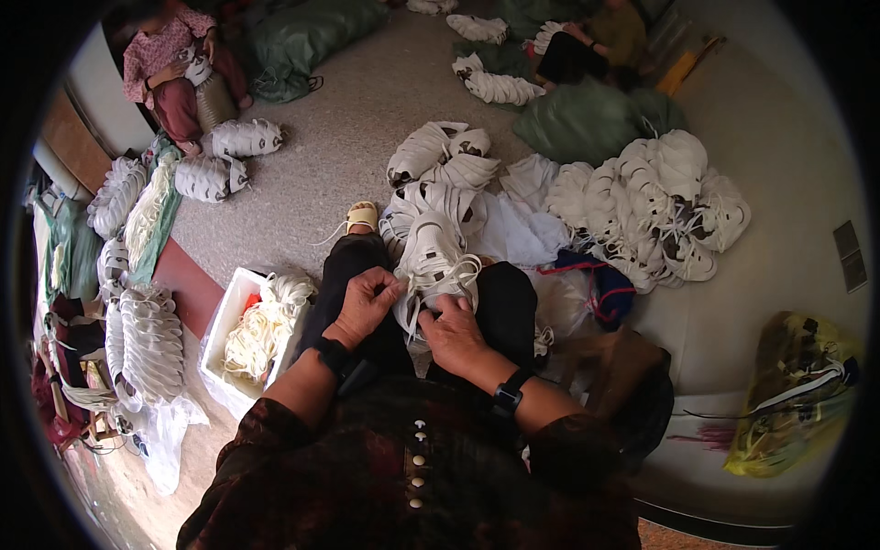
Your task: Thread laces through the eyelets of a white sneaker.
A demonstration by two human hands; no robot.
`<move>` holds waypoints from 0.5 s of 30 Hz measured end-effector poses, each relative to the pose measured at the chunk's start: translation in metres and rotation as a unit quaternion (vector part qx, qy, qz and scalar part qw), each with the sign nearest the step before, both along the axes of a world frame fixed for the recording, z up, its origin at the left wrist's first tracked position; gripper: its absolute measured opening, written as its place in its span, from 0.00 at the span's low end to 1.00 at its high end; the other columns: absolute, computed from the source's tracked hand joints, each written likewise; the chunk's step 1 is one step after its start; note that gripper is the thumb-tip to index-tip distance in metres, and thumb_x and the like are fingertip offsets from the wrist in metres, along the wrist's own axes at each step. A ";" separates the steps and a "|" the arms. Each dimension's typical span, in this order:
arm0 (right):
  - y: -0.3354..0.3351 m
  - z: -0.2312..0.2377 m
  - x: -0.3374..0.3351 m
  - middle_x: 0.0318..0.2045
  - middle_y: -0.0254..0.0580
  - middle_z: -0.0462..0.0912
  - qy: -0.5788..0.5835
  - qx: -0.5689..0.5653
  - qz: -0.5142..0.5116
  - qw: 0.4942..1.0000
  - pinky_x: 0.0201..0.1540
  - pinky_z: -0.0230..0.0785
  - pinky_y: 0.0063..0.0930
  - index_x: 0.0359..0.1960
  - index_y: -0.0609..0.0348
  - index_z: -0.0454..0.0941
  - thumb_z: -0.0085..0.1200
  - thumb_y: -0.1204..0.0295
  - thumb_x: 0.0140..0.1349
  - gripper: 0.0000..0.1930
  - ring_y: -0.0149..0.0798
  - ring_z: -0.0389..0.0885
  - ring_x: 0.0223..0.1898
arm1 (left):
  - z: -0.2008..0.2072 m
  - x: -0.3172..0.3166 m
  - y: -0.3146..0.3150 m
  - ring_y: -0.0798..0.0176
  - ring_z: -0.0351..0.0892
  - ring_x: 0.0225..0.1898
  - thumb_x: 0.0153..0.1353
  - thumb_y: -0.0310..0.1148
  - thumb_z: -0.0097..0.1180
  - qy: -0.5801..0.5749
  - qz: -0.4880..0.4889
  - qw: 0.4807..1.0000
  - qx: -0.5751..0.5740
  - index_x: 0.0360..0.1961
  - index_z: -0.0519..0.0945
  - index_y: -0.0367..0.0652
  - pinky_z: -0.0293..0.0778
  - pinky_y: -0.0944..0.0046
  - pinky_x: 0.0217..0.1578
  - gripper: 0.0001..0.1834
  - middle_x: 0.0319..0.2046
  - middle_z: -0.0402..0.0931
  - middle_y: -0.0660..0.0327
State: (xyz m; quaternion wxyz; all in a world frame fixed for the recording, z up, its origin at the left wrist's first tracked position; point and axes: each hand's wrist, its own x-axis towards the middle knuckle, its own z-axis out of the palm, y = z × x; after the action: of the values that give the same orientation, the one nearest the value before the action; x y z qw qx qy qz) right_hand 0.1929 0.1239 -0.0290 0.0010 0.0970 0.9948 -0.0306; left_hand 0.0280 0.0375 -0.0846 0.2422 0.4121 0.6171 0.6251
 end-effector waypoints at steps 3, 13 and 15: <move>0.027 0.013 0.019 0.35 0.43 0.73 0.137 -0.150 -0.062 0.977 0.43 0.63 0.40 0.35 0.59 0.73 0.63 0.73 0.37 0.19 0.47 0.71 0.40 | 0.004 -0.003 -0.002 0.71 0.69 0.23 0.53 0.29 0.59 -0.001 0.018 0.999 0.037 0.23 0.76 0.36 0.67 0.70 0.27 0.08 0.20 0.72 0.62; 0.073 0.095 0.039 0.32 0.48 0.79 0.183 -0.309 -0.120 0.926 0.37 0.68 0.30 0.39 0.64 0.73 0.62 0.74 0.42 0.20 0.43 0.78 0.32 | 0.001 -0.008 -0.003 0.71 0.70 0.23 0.53 0.28 0.59 -0.048 0.033 0.998 0.013 0.23 0.75 0.35 0.66 0.70 0.27 0.07 0.20 0.73 0.62; 0.053 0.082 0.023 0.27 0.50 0.76 0.152 -0.181 -0.053 0.970 0.36 0.66 0.39 0.35 0.62 0.72 0.62 0.72 0.41 0.18 0.54 0.74 0.32 | 0.010 -0.004 -0.002 0.66 0.72 0.23 0.51 0.27 0.59 0.014 0.013 1.000 0.001 0.23 0.76 0.36 0.68 0.68 0.27 0.06 0.20 0.73 0.60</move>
State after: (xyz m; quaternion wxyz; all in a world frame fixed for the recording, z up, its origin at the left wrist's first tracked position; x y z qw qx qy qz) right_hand 0.2161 0.1770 0.0529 -0.1347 0.1420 0.9546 -0.2245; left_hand 0.0237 0.0352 -0.0742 0.2249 0.4136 0.6249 0.6228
